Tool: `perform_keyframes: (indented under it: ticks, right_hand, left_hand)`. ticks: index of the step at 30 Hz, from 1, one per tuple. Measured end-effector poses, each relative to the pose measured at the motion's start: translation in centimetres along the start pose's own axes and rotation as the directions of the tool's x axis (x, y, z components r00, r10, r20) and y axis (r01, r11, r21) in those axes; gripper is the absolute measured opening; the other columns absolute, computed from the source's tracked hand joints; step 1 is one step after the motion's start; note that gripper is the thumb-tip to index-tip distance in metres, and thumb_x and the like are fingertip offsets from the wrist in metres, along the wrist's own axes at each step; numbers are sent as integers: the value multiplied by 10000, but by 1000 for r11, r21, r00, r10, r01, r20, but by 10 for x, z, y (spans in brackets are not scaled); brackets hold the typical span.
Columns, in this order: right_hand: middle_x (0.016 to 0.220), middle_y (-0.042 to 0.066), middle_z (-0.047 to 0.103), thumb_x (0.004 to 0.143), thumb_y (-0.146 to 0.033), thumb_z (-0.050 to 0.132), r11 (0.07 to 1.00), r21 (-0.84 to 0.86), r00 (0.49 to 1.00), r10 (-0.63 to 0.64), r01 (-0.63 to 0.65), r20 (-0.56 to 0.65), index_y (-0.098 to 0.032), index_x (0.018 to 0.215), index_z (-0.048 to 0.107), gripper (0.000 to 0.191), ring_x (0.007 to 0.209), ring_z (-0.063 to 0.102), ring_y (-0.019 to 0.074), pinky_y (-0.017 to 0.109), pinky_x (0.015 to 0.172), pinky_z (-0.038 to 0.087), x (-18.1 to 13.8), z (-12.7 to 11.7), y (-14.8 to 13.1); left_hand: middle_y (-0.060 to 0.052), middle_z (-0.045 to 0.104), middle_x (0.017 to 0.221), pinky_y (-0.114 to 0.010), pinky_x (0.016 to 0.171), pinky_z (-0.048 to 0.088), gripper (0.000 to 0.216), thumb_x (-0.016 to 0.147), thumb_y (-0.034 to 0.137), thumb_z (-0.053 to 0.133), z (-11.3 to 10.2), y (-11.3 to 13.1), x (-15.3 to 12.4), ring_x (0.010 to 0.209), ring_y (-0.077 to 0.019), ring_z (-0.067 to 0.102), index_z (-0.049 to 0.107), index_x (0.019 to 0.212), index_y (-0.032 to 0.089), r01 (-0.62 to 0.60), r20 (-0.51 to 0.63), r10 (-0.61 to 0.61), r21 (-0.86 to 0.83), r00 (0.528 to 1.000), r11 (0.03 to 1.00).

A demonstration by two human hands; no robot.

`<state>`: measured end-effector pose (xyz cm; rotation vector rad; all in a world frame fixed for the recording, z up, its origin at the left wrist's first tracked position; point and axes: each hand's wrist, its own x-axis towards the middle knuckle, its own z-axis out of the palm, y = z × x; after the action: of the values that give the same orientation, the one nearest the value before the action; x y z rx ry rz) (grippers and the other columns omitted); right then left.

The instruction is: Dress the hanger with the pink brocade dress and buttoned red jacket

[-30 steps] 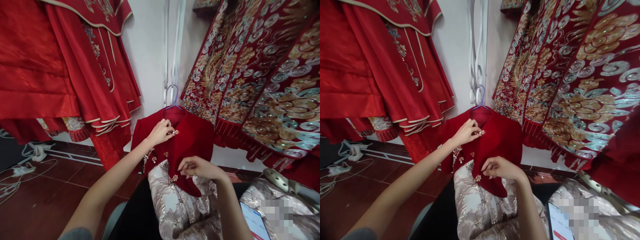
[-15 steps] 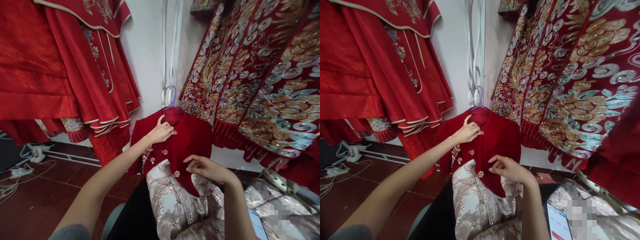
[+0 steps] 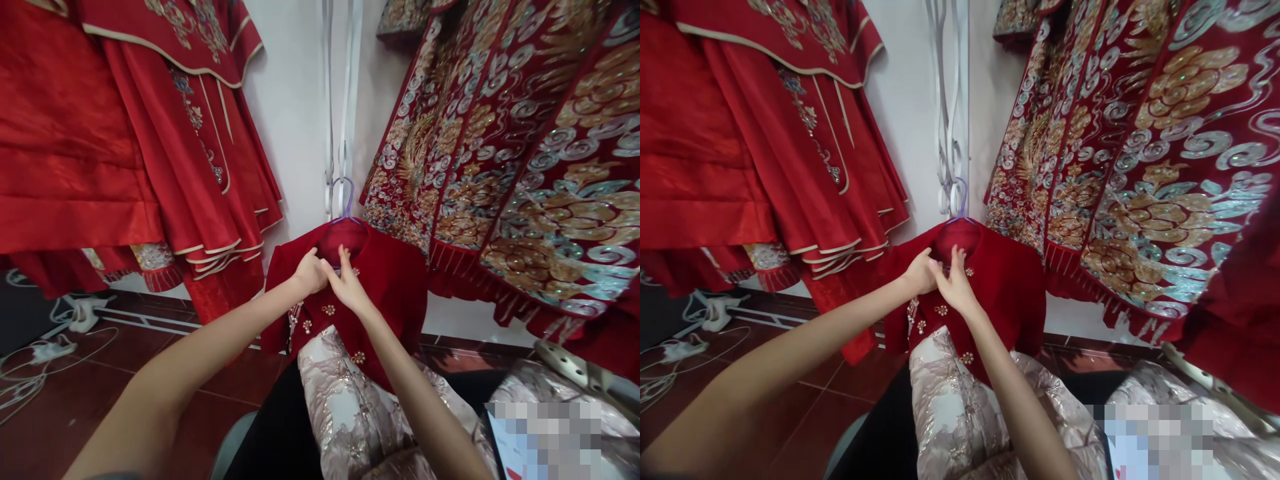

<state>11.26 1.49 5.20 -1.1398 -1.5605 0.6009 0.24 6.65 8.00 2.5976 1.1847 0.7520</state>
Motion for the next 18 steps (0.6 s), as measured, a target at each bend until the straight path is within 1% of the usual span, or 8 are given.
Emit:
perform_keyframes:
  ticks: [2,4,5,8,11,13,15,18]
  right_hand:
    - [1500,298,85,828,-667,386,975,-183,983,99,-127,-156,-4,1446,81,957,1410,26,392,562,1111,89,4,6,11]
    - [1450,343,179,847,-631,376,933,-312,953,86,-180,-292,33,1427,108,921,1378,139,427,583,1086,120,-1,-1,24]
    - [1426,339,236,857,-612,369,920,-353,949,54,-168,-311,26,1422,132,885,1359,205,418,566,1081,160,-4,-8,31]
    - [1391,309,314,880,-579,340,896,-431,956,-30,-104,-293,-1,1408,178,799,1325,309,368,487,1061,271,-8,-39,47]
    - [1381,292,349,896,-552,317,832,-543,955,-60,-113,-290,-15,1387,220,735,1314,337,356,469,1046,298,-1,-69,52]
    - [1344,285,403,906,-542,295,776,-609,958,-22,-165,-287,-25,1355,283,685,1275,392,359,458,1018,332,7,-86,49]
    - [1278,285,467,913,-545,266,717,-654,959,71,-241,-275,-29,1304,360,654,1203,470,360,444,971,377,14,-100,43]
    - [1239,293,497,904,-568,301,620,-733,959,150,-281,-241,-23,1279,407,670,1159,509,363,436,942,399,21,-116,34]
  left_hand:
    - [-68,556,453,-439,1069,174,374,622,178,631,-4,-10,-5,897,-304,617,380,347,215,39,-17,-38,66,999,997]
    - [-81,573,457,-448,1055,193,333,642,209,611,-12,-20,-9,898,-306,614,439,358,220,50,-23,-48,135,999,990]
    - [-90,582,464,-452,1047,204,311,657,227,598,-18,-25,-11,901,-307,611,474,372,222,56,-26,-52,165,998,985]
    - [-98,561,442,-464,1027,232,286,685,250,563,-36,-36,-10,890,-312,607,539,400,237,71,-39,-64,207,997,976]
    - [-76,526,417,-487,1012,250,232,693,253,550,-53,-42,-1,878,-320,601,611,470,264,93,-81,-79,194,994,977]
    - [-75,545,449,-500,1010,252,172,681,250,559,-61,-45,7,901,-328,596,656,541,272,107,-143,-85,159,986,982]
    - [-78,546,460,-502,1017,248,136,651,236,570,-64,-47,12,912,-332,594,670,566,273,111,-188,-83,142,979,984]
    - [-77,505,411,-490,1029,240,135,622,234,560,-66,-50,16,869,-331,602,671,555,272,99,-161,-69,182,985,978]
